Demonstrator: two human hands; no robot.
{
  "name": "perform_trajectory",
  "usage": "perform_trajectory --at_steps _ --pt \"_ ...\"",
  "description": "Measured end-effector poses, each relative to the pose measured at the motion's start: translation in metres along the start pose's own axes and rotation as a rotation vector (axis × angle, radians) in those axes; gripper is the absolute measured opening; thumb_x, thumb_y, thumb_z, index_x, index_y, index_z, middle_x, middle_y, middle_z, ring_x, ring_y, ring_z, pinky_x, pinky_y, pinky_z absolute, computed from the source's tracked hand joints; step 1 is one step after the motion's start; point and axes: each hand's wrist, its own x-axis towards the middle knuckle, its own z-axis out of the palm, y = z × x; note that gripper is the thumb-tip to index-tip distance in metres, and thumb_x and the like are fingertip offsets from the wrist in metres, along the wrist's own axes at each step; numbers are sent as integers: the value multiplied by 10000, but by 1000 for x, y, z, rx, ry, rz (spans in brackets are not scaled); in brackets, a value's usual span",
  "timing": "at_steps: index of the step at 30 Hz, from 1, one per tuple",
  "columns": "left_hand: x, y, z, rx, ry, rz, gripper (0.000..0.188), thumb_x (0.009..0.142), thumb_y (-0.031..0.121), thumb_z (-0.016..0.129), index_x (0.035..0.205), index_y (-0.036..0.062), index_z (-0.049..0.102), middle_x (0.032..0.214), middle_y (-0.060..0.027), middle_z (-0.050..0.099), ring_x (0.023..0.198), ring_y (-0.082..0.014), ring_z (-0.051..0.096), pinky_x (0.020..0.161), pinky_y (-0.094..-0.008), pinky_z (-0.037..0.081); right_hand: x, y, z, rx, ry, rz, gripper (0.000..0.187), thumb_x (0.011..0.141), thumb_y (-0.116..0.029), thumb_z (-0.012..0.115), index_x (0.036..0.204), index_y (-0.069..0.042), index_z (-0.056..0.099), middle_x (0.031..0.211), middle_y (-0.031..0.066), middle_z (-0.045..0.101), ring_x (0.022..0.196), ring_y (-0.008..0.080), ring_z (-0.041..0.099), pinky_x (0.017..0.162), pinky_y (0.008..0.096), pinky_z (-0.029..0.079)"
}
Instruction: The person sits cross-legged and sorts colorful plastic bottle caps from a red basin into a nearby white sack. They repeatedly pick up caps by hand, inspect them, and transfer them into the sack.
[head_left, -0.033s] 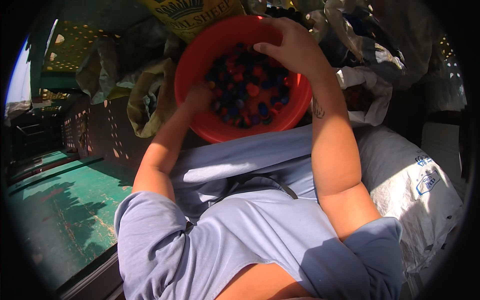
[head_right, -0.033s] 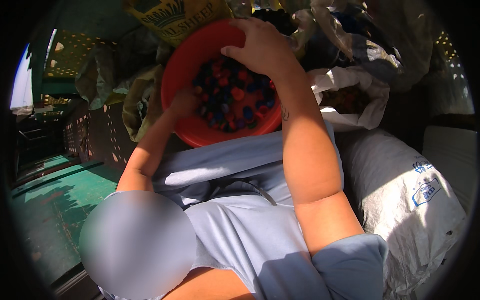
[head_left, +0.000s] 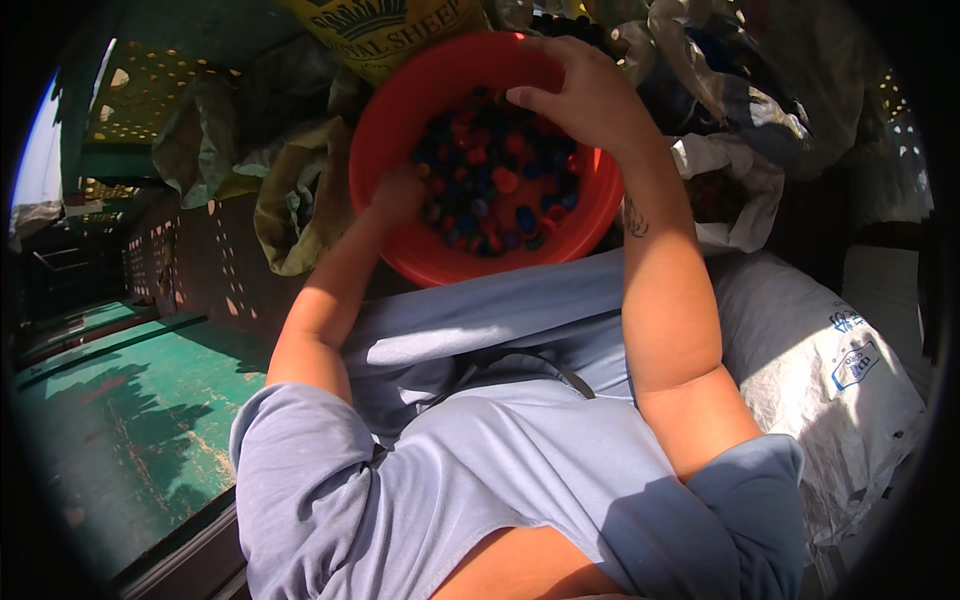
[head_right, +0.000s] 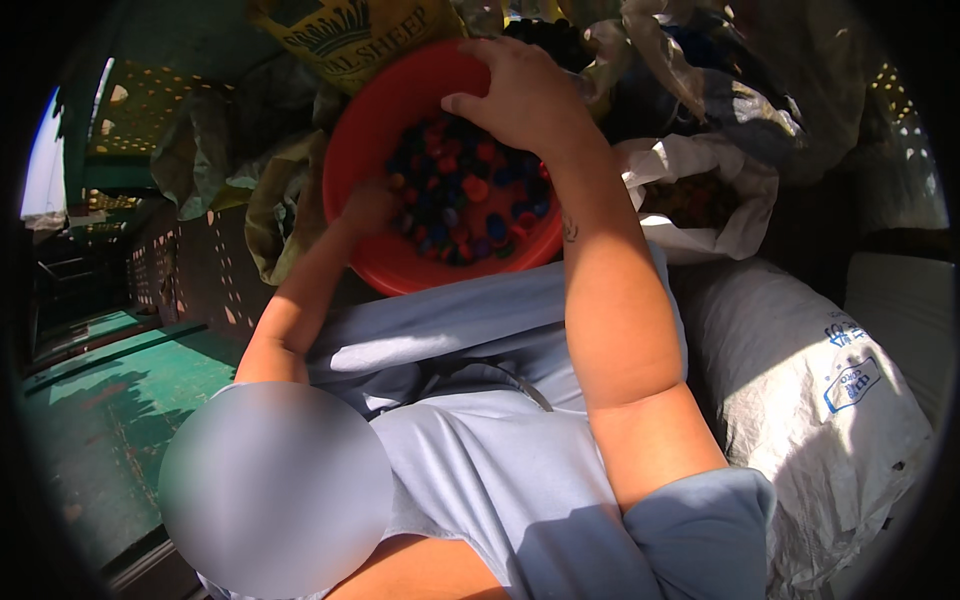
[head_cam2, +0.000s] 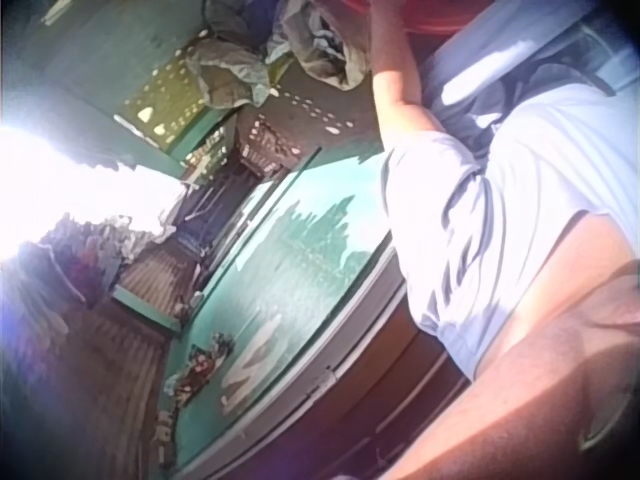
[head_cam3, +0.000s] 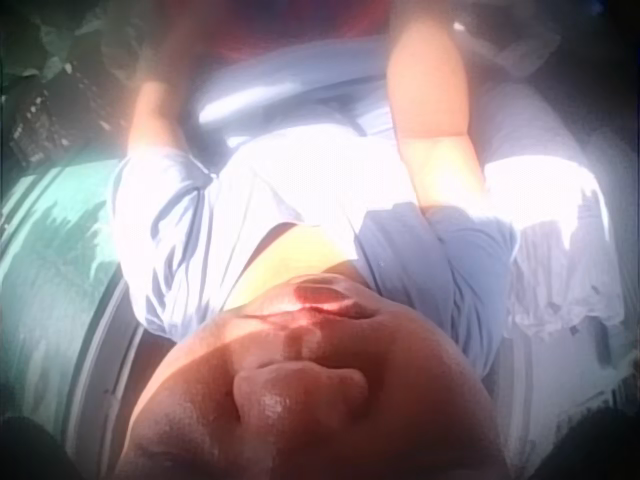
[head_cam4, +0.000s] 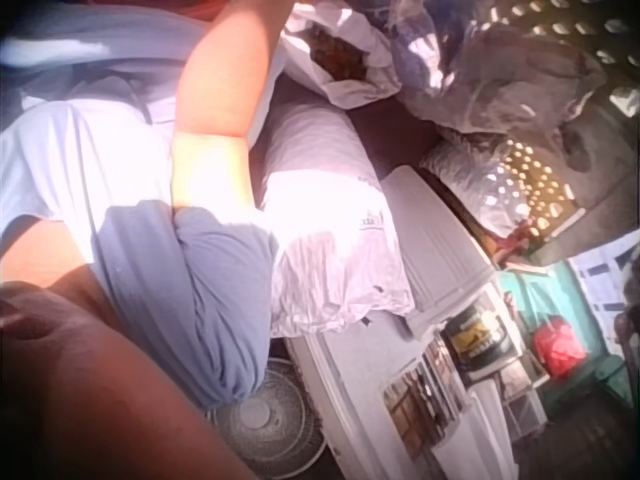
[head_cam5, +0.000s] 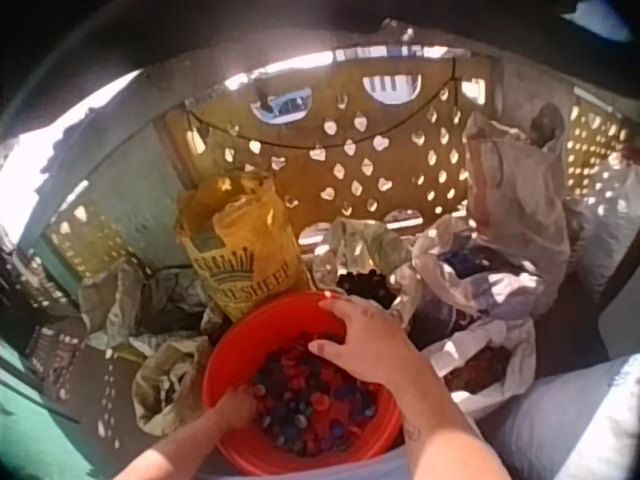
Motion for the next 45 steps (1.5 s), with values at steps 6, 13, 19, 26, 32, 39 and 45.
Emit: perform_trajectory --at_steps 6,13,19,26,32,39,45 --pt "8 14 -1 30 29 -10 382 672 315 727 968 78 688 1099 -119 561 1070 -330 548 841 -478 485 6 5 -3 23 -30 13 594 761 -353 748 1243 -46 588 1211 166 604 1152 317 568 995 391 441" --pt "6 10 -19 -140 43 -105 312 680 264 724 928 79 685 1057 -133 585 1052 -323 559 853 -445 485 6 9 -5 19 0 1 602 760 -333 748 1260 -44 577 1216 170 599 1152 319 567 992 391 442" --pt "-4 -24 -124 -254 1034 -183 200 740 226 744 938 206 756 1043 -88 616 960 -274 569 823 -423 476 10 12 -6 45 -75 57 641 748 -415 730 1275 -85 572 1307 157 552 1203 339 520 1018 426 427" --pt "22 -103 -254 -49 1561 -282 204 759 247 765 963 261 758 1078 -43 623 961 -249 561 839 -381 474 7 0 -11 41 -93 76 629 745 -382 740 1262 -64 574 1321 152 542 1222 347 498 1034 419 414" --pt "39 -120 -282 -157 1272 -418 630 817 351 699 1377 163 481 1288 -137 538 1191 -345 465 1007 -425 384 3 -4 -17 34 -40 33 625 738 -369 748 1266 -85 572 1273 149 554 1195 325 513 1005 420 424" --pt "-72 -19 -166 -1225 1165 -353 654 960 346 550 1504 125 261 1354 -167 478 1213 -245 474 998 -355 386 -14 -3 -30 -21 -59 101 691 744 -426 722 1321 -97 530 1357 143 507 1245 320 464 1057 407 385" --pt "-179 28 -60 -1338 687 -343 614 1015 435 391 1509 105 239 1299 -214 527 1159 -265 529 1011 -345 370 -65 -20 -46 10 -15 122 731 725 -382 755 1325 -44 508 1295 178 553 1230 338 492 1043 392 385"
